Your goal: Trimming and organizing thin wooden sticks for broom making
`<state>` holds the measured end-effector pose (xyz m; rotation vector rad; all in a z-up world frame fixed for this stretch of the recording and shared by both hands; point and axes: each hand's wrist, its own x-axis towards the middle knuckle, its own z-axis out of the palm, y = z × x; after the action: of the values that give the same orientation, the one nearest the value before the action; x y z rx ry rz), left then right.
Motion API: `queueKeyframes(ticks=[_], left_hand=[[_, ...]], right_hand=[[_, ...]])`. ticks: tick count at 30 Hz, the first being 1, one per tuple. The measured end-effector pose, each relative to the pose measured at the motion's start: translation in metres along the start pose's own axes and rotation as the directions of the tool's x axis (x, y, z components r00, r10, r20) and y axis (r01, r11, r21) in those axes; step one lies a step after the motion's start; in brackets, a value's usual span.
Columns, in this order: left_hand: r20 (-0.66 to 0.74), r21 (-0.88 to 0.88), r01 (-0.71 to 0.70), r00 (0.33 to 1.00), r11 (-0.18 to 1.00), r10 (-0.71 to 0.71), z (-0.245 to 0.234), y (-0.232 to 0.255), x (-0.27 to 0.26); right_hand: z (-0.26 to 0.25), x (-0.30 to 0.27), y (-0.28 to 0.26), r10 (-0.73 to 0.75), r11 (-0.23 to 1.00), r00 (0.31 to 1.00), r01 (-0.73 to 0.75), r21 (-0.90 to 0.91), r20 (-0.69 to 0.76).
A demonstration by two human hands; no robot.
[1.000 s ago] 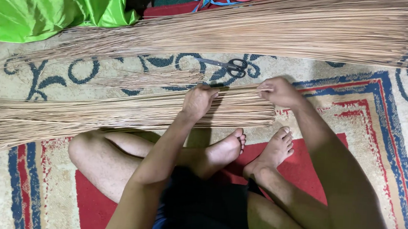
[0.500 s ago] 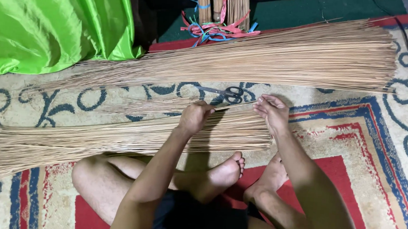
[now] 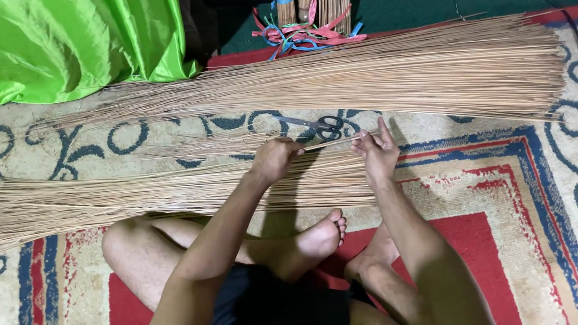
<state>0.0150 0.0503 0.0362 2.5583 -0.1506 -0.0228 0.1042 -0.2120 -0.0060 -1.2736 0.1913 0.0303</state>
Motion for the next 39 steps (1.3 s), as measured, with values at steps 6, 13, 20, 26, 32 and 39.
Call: queueKeyframes(ticks=[6, 13, 20, 26, 32, 39], left_hand=[[0.017, 0.013, -0.018, 1.000, 1.000, 0.018, -0.011, 0.010, 0.001], [0.040, 0.021, -0.020, 0.999, 1.000, 0.019, -0.015, 0.012, 0.005], [0.131, 0.033, 0.045, 0.990, 0.998, -0.048, -0.003, 0.001, 0.012], [0.194, -0.031, 0.085, 0.978, 0.996, -0.077, -0.024, -0.008, 0.012], [0.324, -0.063, 0.098, 0.943, 0.993, -0.072, -0.039, -0.028, 0.007], [0.307, -0.047, 0.052, 0.951, 0.998, -0.035, -0.026, -0.031, -0.006]], right_hand=[[-0.002, 0.007, 0.010, -0.016, 0.999, 1.000, 0.017, 0.051, -0.004], [-0.002, 0.003, 0.009, -0.023, 0.999, 0.999, 0.024, 0.029, -0.033], [-0.001, 0.003, 0.006, 0.007, 0.996, 0.999, -0.004, 0.089, -0.031], [-0.011, 0.008, -0.005, 0.027, 0.994, 0.999, -0.024, 0.104, -0.026], [-0.029, 0.009, -0.026, 0.103, 0.989, 0.995, -0.104, 0.104, 0.018], [-0.049, 0.036, -0.021, -0.023, 0.884, 0.999, 0.037, -0.466, 0.035]])
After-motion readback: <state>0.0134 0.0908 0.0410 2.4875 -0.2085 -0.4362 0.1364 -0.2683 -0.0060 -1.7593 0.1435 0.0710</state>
